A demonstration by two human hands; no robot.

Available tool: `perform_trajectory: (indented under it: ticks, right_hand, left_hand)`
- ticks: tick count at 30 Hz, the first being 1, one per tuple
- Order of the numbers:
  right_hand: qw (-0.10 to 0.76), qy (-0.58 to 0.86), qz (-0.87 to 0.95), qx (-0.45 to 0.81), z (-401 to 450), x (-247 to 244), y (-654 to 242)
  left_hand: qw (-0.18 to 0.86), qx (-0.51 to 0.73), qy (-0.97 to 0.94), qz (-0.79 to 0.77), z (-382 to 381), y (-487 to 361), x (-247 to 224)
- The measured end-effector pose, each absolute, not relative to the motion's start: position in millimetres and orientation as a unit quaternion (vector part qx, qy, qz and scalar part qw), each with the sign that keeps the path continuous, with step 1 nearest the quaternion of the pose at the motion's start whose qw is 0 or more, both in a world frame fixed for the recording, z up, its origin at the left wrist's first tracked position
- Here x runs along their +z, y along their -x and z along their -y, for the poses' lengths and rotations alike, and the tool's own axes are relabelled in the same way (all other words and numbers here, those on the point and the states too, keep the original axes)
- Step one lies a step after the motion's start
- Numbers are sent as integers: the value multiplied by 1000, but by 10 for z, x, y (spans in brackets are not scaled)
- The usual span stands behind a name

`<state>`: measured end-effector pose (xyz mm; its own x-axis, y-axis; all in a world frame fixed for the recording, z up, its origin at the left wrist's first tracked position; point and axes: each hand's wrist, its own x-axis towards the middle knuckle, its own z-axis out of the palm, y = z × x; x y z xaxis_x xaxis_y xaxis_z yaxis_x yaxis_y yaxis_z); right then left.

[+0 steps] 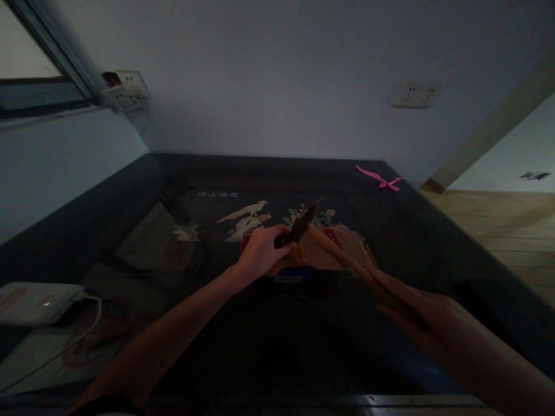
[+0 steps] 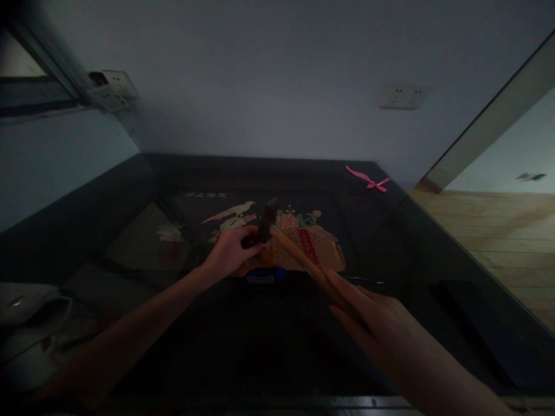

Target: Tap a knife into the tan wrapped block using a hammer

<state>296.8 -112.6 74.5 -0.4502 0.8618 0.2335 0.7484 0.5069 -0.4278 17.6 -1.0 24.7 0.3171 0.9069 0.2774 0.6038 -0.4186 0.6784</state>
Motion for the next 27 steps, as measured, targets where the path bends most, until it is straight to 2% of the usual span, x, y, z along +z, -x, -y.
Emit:
perform_trajectory:
  ticks: [9, 14, 19, 27]
  right_hand:
    - [249, 490, 816, 181, 1119, 740, -2975]
    - [288, 496, 797, 189, 1139, 728, -3014]
    - [267, 517, 793, 182, 1150, 791, -3021]
    - [268, 526, 781, 202, 1191, 586, -3151]
  left_hand:
    - [235, 339, -780, -471, -3, -160, 230]
    - [277, 363, -771, -443, -1, -144, 220]
    - [276, 369, -781, -421, 13, -137, 251]
    - [258, 348, -785, -442, 14, -84, 273]
